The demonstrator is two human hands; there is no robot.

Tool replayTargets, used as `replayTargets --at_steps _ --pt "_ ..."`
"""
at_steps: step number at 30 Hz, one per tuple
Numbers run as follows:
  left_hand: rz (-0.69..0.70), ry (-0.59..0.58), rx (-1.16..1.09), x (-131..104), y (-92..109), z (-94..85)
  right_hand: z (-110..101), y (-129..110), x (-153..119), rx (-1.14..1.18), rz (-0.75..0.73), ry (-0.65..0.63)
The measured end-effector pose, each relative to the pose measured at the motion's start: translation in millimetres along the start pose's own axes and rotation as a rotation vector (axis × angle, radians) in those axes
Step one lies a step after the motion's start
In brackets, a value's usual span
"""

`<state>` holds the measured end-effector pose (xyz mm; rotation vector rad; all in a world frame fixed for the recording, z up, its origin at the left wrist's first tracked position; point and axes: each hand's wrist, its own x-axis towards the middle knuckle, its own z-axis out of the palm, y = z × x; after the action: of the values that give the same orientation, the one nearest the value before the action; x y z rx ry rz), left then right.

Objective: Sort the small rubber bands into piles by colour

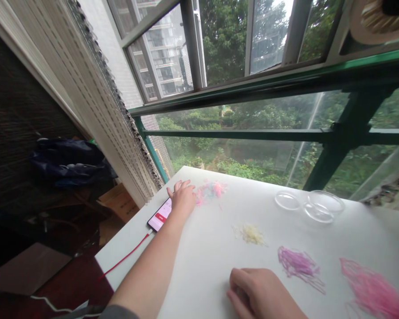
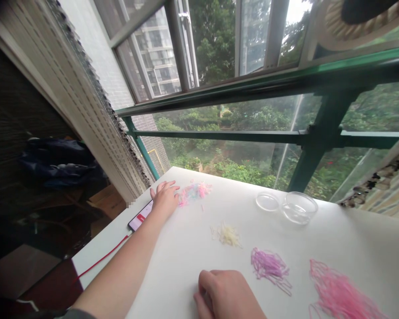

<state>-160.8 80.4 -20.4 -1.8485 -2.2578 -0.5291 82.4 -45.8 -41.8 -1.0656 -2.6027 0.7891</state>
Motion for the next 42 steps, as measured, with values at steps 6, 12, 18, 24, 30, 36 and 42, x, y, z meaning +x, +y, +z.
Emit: replayTargets --at_steps 6,12,18,24,30,36,42 --pt "-0.006 -0.039 -0.038 1 2 7.0 -1 -1 1 -0.002 -0.01 0.014" --pt "0.008 0.028 -0.101 2 3 7.8 -3 -3 -1 0.011 -0.008 0.01" --pt "0.112 0.167 -0.217 -1 -4 -1.5 -2 -2 -3 0.005 -0.018 0.039" --pt "0.123 0.048 -0.382 -5 -8 -10.1 -3 -4 -3 -0.001 -0.014 0.042" --pt "0.04 -0.055 -0.336 -2 -5 -9.3 -3 -5 -4 0.01 -0.018 0.065" --pt "0.007 -0.21 -0.081 -1 -4 -7.3 -5 -6 -5 0.02 -0.011 0.061" --pt "0.003 -0.276 -0.064 1 -1 -4.4 -5 -6 -6 0.03 -0.008 0.057"
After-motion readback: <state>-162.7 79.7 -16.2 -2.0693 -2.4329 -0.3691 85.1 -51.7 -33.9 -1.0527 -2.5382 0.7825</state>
